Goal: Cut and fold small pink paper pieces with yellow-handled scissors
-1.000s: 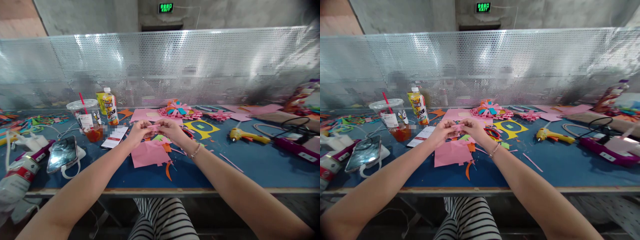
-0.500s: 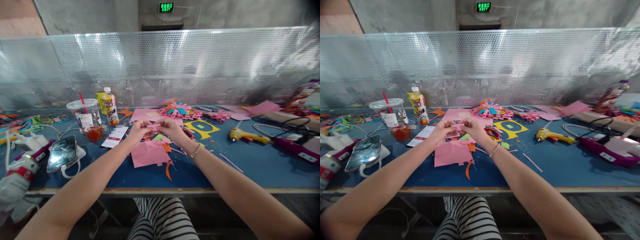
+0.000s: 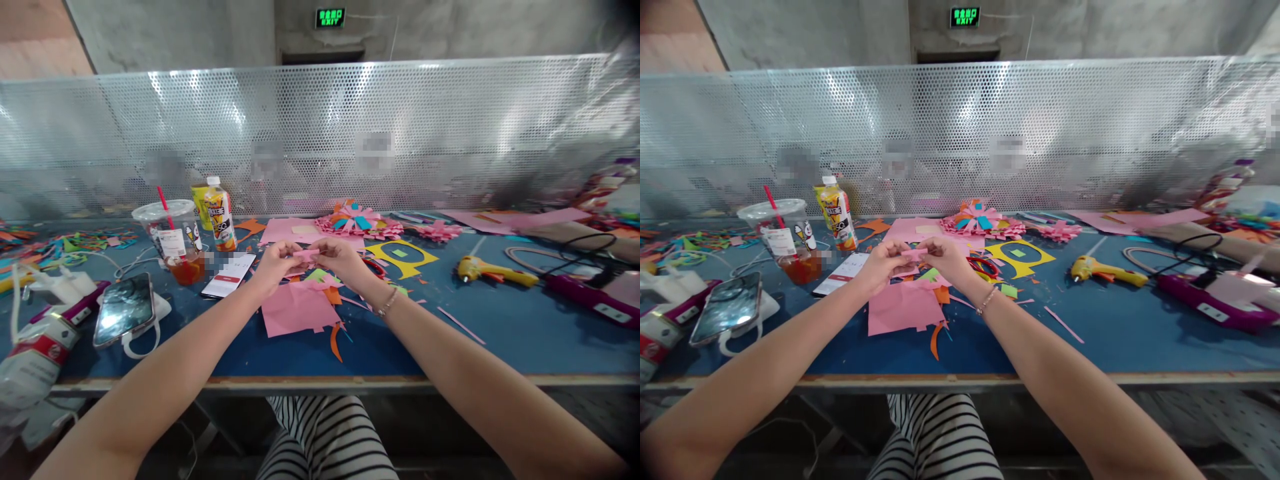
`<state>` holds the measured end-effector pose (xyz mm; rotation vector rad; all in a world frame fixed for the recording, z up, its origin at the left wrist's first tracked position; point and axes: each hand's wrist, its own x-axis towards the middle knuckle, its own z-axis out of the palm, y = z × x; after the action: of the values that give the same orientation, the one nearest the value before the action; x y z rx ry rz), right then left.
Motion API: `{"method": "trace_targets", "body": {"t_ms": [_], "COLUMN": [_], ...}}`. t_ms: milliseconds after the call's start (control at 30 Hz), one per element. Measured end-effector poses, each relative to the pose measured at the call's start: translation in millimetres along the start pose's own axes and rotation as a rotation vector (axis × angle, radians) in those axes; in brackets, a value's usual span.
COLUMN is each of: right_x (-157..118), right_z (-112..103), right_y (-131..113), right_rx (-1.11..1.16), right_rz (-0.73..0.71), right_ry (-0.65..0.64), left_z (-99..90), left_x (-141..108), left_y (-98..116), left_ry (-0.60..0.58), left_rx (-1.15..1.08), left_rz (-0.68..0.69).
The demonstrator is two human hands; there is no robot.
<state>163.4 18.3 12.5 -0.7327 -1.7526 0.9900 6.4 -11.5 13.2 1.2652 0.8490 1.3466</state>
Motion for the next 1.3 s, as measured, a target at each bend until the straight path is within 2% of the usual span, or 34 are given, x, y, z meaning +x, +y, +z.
{"method": "trace_targets", "body": {"t_ms": [367,633,933,1067,1300], "right_x": [-0.6,0.3,-0.7,-3.9,-5.0], "right_z": [0.1,-0.4,0.7,2.5,2.4], "right_y": [-2.0,-1.8,-2.3,-7.4,-7.8], "right_rx": [-0.041,-0.018,-0.048,-0.078,-0.197], "right_rz": [0.027,0.012,-0.020,-0.033,-0.065], "right_ry": [0.022,-0.011,0.009,-0.038,0.010], "left_z": [1.0,0.3,-1.4,-3.1,0.3], "left_x": [-1.6,-1.1,0.5,2.7,0.7], "left_y": [1.8,1.3,-1.1,-5.2,-3.5], "left_ry": [0.018,0.009,0.033,0.008,0.009], "left_rx": [0.025,0.017,0.076,0.164,0.208], "left_rz": [-0.029,-0.022,0.033,0.088,0.103]}}
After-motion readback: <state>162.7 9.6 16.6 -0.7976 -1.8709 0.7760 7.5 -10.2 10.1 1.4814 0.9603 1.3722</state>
